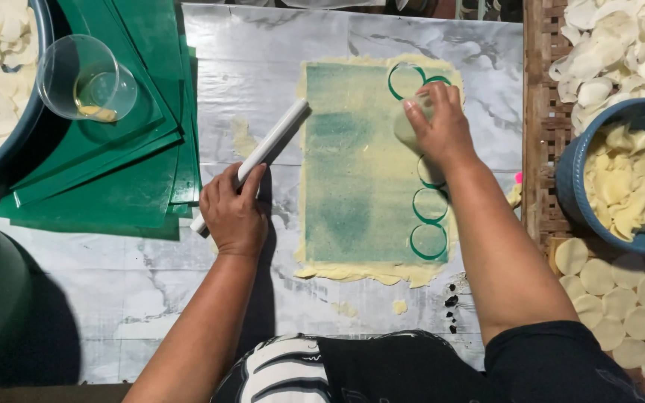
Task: Rolling out dough and cutting it into circular shapes using a plastic cup as a cutter.
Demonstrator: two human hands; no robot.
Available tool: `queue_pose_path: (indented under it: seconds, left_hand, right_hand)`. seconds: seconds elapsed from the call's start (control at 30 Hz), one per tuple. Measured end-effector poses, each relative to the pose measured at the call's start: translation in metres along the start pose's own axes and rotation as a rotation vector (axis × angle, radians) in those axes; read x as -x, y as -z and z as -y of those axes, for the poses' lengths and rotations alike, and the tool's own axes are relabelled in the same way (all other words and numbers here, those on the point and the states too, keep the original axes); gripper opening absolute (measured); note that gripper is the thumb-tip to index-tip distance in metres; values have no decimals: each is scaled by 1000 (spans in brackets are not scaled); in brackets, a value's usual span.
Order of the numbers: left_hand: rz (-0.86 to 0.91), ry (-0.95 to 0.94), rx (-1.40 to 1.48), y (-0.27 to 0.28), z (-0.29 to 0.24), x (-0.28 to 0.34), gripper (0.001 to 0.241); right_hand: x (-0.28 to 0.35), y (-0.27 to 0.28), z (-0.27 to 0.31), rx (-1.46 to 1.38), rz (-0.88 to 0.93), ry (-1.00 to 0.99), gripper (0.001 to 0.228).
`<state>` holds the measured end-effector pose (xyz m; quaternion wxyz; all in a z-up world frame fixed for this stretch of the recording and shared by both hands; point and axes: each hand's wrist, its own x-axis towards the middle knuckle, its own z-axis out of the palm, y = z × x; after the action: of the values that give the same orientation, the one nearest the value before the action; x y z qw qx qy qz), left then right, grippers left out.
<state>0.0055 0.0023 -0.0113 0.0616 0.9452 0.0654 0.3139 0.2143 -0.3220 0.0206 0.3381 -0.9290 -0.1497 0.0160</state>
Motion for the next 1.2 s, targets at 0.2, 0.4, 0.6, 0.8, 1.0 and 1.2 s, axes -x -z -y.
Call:
queue_pose_path:
  seconds: [0.2, 0.4, 0.6, 0.8, 1.0, 1.2]
  left_hand:
    - [24, 19, 12, -2, 1, 2, 47]
    - [28, 35, 10, -5, 2, 5, 47]
    - [-10, 17, -15, -3, 0, 3, 44]
    - [-48, 7, 5, -1, -1, 1, 41]
    - [-46, 11, -1, -2, -1, 2, 41]
    - [-34, 3, -13, -1, -1, 3, 44]
  right_hand:
    - [-8, -15, 28, 217, 61, -212, 45]
    - [-18, -14, 25, 305, 121, -201, 43]
    - [-9, 9, 41, 215, 221, -94, 42]
    - [10, 16, 25, 42, 71, 13, 46]
    - [73, 15, 5, -21, -44, 134, 47]
    - [79, -3, 6, 49, -21, 106, 41]
